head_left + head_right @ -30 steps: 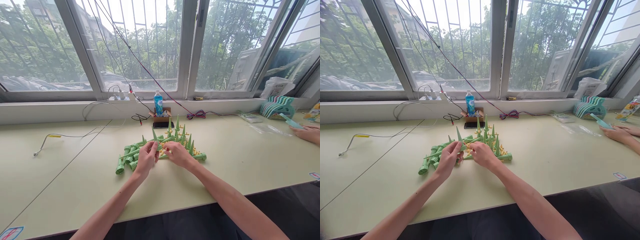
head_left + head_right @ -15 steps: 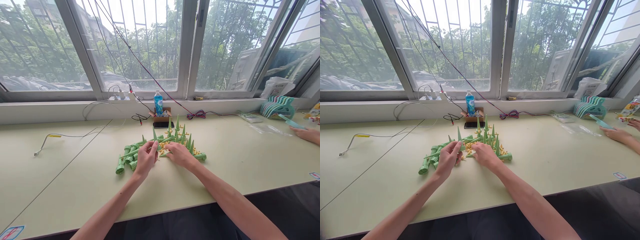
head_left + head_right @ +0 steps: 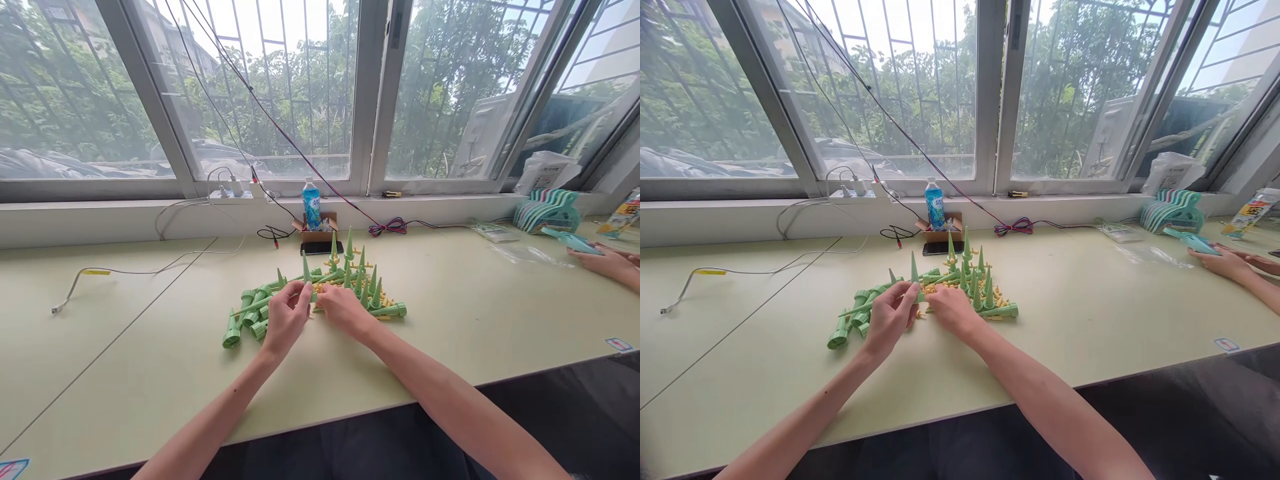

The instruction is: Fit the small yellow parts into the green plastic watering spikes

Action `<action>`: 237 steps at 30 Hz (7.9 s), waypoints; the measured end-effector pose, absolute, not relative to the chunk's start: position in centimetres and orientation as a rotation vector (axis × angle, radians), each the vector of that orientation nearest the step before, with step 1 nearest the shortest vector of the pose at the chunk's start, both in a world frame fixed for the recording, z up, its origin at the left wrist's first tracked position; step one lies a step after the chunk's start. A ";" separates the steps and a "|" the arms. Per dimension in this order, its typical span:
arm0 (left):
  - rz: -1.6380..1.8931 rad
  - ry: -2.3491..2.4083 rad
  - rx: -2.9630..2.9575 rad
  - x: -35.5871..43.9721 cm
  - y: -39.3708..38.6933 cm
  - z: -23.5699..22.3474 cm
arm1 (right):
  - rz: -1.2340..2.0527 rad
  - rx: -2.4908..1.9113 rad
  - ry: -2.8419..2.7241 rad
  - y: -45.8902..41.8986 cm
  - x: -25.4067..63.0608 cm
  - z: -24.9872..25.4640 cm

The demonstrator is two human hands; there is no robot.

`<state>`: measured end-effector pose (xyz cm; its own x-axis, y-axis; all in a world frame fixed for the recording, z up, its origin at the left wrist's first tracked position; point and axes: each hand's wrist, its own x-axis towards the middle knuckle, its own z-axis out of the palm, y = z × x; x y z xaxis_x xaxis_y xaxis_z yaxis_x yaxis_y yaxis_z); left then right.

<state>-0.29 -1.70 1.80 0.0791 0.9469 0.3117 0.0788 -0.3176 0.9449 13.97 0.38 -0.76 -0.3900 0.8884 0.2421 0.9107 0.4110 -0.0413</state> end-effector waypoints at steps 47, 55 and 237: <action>1.238 1.392 1.942 -0.3 -2.2 1.0 | -0.143 -1.573 -2.427 1.1 14.0 -0.3; 0.978 1.419 2.046 -0.3 -2.2 0.3 | -0.176 -1.576 -2.235 1.1 14.2 -0.4; 1.277 1.125 1.665 -0.8 -1.0 1.5 | 0.445 -0.952 -1.745 -0.7 14.4 -1.1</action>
<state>-0.84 -1.04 1.54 0.1188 0.9397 0.3208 0.2000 -0.3391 0.9192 14.37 -0.74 -1.12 -0.1332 0.7756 0.6170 0.3852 0.6141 -0.6888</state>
